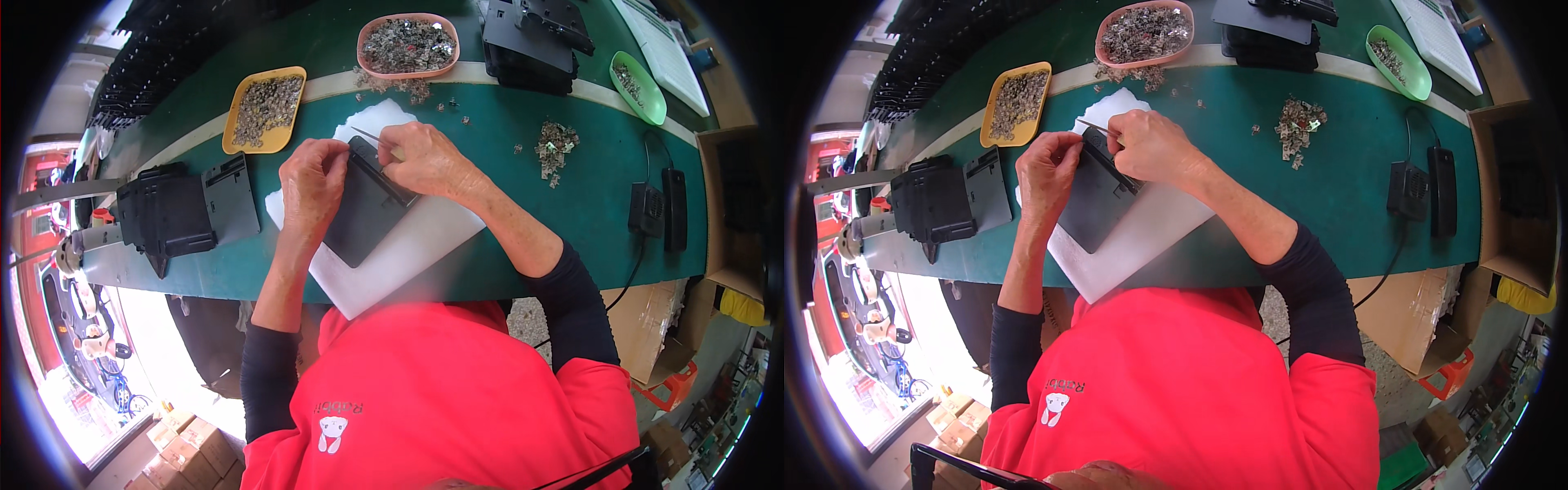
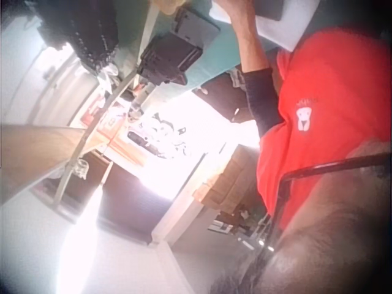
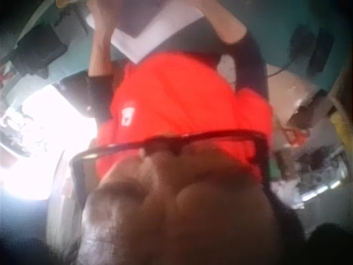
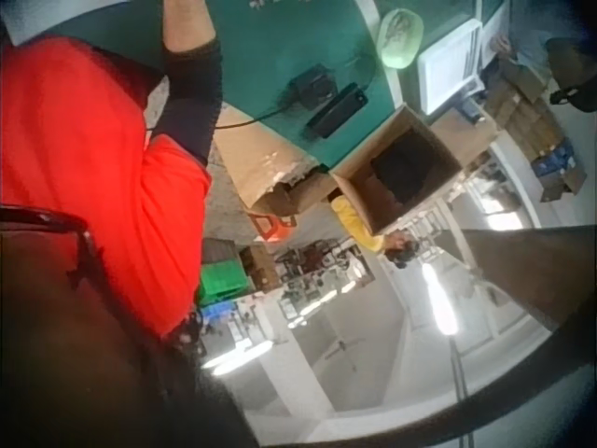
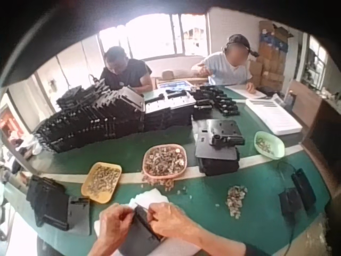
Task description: The person uses a screwdriver to remove screws from a black electronic device casing. They place the screws into a yellow tray and set the casing aside. The person then picks up another casing and repeats the process of unscrewing and organizing the parts on a green workbench.
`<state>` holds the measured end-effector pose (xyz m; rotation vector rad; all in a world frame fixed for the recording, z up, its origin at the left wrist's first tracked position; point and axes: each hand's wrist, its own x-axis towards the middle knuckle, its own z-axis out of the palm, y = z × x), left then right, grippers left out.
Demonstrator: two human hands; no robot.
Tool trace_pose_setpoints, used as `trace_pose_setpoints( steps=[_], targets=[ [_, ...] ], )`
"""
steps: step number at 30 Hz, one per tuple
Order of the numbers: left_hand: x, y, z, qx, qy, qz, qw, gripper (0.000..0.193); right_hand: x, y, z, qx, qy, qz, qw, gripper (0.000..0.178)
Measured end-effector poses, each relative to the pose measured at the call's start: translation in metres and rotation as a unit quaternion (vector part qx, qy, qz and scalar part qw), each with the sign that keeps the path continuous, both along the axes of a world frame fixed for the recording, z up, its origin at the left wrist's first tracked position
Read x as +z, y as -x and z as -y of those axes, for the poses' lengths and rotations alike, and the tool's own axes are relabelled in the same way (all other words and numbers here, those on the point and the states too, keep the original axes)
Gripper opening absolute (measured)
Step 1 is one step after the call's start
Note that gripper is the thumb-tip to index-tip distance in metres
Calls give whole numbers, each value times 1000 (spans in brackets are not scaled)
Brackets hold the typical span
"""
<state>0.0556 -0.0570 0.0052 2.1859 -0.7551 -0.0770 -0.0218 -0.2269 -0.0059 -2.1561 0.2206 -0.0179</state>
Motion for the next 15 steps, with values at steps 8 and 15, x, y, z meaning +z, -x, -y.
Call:
trace_pose_setpoints(
  steps=[8, 15],
  targets=[
    [-5, -1, 4, -20, -54, 88, 994, 8, -3, 0, 1, 6, -13, 10, 1000, 15],
    [-2, 9, 15, 10, -137, 153, 979, 6, -5, 1, 0, -1, -14, 20, 1000, 14]
  ],
)
